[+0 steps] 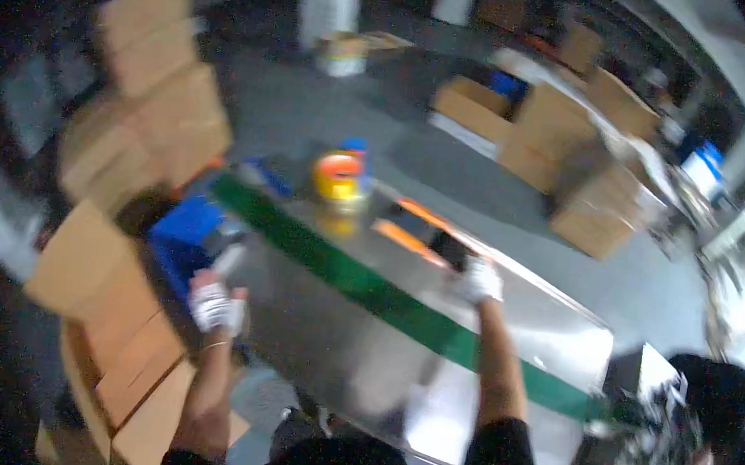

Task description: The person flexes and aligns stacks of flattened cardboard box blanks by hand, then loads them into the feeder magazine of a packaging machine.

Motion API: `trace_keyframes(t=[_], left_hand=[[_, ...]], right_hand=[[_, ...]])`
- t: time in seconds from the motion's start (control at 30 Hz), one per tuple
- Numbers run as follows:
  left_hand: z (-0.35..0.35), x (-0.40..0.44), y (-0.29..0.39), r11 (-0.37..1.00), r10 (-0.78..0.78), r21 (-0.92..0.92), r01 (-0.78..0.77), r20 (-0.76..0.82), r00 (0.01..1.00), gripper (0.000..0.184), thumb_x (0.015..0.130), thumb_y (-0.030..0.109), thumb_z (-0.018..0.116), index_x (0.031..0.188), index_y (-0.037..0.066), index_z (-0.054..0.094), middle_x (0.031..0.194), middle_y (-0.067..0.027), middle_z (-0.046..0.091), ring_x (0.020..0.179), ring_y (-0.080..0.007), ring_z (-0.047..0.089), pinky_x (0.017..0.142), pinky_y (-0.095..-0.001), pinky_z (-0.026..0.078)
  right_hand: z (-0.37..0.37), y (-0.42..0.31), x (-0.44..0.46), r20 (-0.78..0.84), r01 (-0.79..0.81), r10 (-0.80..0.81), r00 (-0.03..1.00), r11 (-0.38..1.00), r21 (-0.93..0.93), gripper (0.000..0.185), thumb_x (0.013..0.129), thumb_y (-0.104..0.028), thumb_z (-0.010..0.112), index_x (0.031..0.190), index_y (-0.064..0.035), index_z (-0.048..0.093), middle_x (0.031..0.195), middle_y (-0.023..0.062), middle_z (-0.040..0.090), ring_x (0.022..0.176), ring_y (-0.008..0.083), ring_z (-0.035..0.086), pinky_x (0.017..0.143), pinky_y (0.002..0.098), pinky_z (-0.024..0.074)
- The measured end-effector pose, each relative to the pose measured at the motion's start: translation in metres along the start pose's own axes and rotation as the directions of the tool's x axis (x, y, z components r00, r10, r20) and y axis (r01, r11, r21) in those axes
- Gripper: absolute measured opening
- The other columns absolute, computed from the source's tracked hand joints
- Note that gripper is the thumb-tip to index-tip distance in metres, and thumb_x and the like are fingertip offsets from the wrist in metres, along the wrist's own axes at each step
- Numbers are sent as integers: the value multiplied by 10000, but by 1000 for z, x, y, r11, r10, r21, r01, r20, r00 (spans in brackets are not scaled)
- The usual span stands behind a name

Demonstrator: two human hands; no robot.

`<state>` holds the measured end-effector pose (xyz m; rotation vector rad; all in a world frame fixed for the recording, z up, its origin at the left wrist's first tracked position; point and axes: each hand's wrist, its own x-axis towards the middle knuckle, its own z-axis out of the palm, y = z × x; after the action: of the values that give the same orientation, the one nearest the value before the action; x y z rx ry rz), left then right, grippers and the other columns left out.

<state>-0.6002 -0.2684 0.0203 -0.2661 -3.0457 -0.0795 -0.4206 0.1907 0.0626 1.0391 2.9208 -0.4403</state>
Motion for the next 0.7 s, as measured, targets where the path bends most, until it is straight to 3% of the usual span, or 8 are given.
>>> trace_keyframes(t=[0.03,0.07,0.1,0.2,0.47,0.53,0.7], left_hand=[[51,14,-6,999,-39,9,41,-153,987,805,808,510,473,1380,2,222,1449,-207,178,1342,-364,142,1082,-493,100],[1,12,19,989,-149,-9,149,46,988,787,815,517,466,1397,53,209,1466,-160,162,1350,-338,139,1077,-499,117],[-12,14,19,982,-187,27,185,77,979,781,816,529,464,1404,85,206,1470,-137,167,1353,-321,145,1075,-504,124],[12,36,23,936,-320,173,306,55,946,764,818,571,455,1407,144,222,1468,-100,201,1349,-284,185,1063,-523,155],[29,47,18,920,-343,189,344,-42,939,730,828,583,434,1385,142,263,1413,-115,309,1319,-295,254,1052,-507,216],[33,47,15,926,-322,187,329,-66,944,722,836,579,426,1387,145,254,1407,-107,318,1313,-291,265,1043,-518,225],[50,47,9,928,-306,181,326,-126,944,706,836,566,443,1382,155,262,1400,-112,327,1305,-294,280,1032,-532,235]], right_hand=[[22,23,16,-209,75,-61,976,995,61,539,658,-413,670,1085,-100,569,1082,189,582,965,333,570,830,399,470],[21,21,16,-189,9,-15,982,999,-35,587,625,-428,695,1105,-120,556,1094,178,573,958,339,568,838,392,471],[18,15,12,-153,-19,16,988,1000,-16,641,589,-451,711,1122,-135,547,1092,173,571,969,343,566,842,397,472],[22,20,24,-34,-46,40,999,982,-185,878,549,-552,729,1247,-90,463,1298,160,410,1193,324,412,976,379,390],[7,-1,61,104,-98,123,987,970,-224,934,512,-533,777,1268,-103,436,1278,147,415,1228,332,370,994,455,354],[0,-2,63,158,-92,122,980,978,-185,942,501,-529,784,1283,-148,419,1279,156,407,1234,340,358,1017,436,310],[-6,0,68,218,-54,97,971,980,-193,998,454,-533,804,1278,-124,416,1268,166,412,1224,328,371,1012,426,314]])
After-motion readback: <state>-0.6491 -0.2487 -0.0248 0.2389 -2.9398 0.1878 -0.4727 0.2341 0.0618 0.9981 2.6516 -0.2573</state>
